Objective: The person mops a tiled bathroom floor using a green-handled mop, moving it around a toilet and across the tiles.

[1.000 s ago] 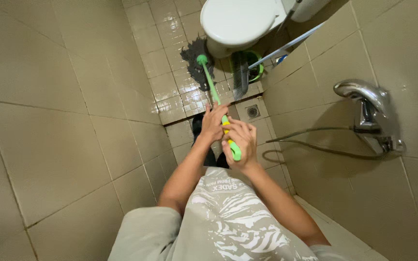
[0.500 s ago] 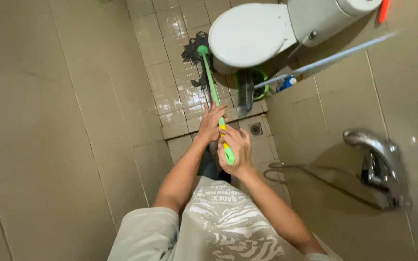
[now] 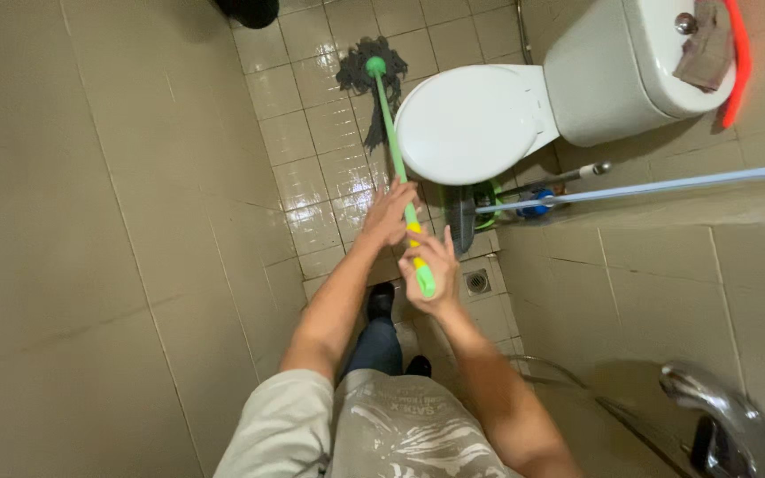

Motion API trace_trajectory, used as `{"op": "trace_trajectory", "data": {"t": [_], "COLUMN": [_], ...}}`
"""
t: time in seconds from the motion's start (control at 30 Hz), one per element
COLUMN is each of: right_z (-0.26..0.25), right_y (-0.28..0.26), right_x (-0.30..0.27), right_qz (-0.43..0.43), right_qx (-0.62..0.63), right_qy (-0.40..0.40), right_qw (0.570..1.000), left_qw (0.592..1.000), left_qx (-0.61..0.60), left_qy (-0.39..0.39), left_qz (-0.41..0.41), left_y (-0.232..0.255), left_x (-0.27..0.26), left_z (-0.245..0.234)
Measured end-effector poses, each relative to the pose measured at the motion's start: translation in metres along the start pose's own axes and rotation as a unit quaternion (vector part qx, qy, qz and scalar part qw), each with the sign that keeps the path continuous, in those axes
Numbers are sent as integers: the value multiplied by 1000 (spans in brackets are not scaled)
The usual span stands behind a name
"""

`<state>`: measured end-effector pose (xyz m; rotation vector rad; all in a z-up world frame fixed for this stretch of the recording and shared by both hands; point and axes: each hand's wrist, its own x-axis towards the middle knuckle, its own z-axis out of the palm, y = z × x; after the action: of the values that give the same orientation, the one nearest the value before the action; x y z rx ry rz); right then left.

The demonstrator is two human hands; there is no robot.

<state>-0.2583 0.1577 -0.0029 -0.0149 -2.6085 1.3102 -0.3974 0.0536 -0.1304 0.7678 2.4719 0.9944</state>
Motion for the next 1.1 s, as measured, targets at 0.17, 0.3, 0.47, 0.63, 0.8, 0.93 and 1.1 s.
{"op": "trace_trajectory", "data": {"t": [0.17, 0.3, 0.47, 0.63, 0.8, 0.93, 1.1], "right_z": [26, 32, 23, -4, -14, -15, -33], "right_y": [48, 68, 67, 67, 58, 42, 18], "right_x": [54, 85, 112, 115, 83, 44, -6], "right_qz": [-16, -5, -13, -10, 31, 16, -23], "right_qx": [126, 228, 278, 293, 317, 317, 314], "right_qy": [73, 129, 113, 73, 21, 13, 7], "right_qw": [989, 965, 954, 953, 948, 948, 949], "left_qw": [998, 993, 989, 981, 987, 985, 980], "left_qx": [53, 102, 143, 191, 142, 148, 157], "left_qy": [-7, -14, -8, -18, 66, 35, 70], "left_qz": [23, 56, 19, -21, -30, -87, -103], "left_y": [-26, -29, -17, 5, 19, 32, 47], "left_x": [79, 111, 125, 112, 59, 13, -43], "left_z": [-22, -31, -51, -58, -46, -36, -1]}}
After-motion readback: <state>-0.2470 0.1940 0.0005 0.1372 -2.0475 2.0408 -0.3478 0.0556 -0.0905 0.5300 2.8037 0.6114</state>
